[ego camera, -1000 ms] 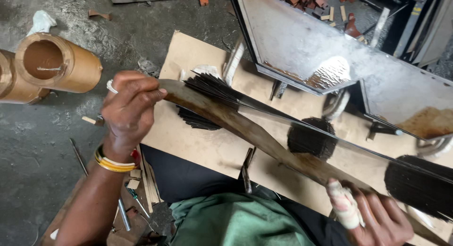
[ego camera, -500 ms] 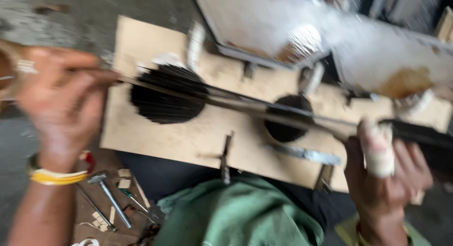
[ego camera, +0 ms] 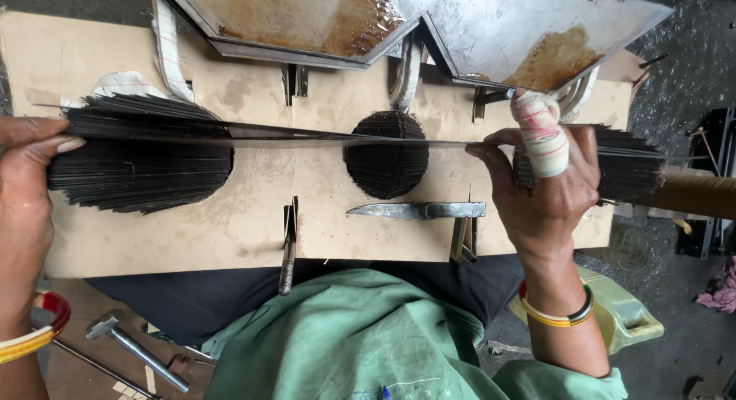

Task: The person sits on the floor and repeatedly draws a long metal strip across two circular brush-like fixtures mounted on a wooden board. The person holds the strip with both hands, flips it to work both edges, and occasionally uses a small knife to scrape or adjust the strip. The strip is then placed into a metal tray above the brushes.

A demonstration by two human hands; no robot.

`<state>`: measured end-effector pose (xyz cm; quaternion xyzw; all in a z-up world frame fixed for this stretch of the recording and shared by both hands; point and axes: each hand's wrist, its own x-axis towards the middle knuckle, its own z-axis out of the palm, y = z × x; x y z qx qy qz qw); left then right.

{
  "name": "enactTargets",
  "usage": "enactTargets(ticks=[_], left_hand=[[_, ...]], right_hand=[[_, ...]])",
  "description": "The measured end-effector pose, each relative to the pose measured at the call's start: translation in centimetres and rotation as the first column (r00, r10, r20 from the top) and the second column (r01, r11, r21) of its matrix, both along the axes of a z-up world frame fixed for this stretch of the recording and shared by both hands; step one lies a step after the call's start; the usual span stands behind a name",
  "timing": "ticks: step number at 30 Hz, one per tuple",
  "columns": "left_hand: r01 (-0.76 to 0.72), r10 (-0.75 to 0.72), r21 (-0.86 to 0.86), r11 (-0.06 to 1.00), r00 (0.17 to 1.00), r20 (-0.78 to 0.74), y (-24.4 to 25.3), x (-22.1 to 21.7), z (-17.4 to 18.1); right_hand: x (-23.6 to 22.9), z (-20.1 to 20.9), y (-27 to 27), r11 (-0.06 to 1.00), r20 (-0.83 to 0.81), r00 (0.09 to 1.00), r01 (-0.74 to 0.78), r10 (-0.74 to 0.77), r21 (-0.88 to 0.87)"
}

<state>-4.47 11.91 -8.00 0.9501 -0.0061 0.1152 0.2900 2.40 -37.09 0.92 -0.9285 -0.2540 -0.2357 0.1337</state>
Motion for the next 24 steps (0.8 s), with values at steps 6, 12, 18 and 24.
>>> enactTargets(ticks=[6,12,18,24], left_hand=[[0.021,-0.026,0.093,0.995,0.998,0.048,1.7,-0.7,-3.1],[0.07,-0.051,0.528,0.846,0.997,-0.051,-8.7,2.4,7.8],[0.333,-0.501,0.451,0.828,0.8,0.33,-22.2,9.1,11.6],[0.402,-0.529,0.386,0.83,0.786,0.321,-21.4,8.4,7.3]], right_hand=[[0.2,-1.4,0.0,0.997,0.02,1.0,-0.011,0.01,0.071],[0.2,-1.7,0.0,0.997,0.046,0.999,-0.018,0.014,0.08],[0.1,-2.0,0.0,0.995,0.077,0.996,-0.044,0.038,0.086],[-0.1,-2.7,-0.3,0.996,0.108,0.993,-0.053,0.045,0.077]])
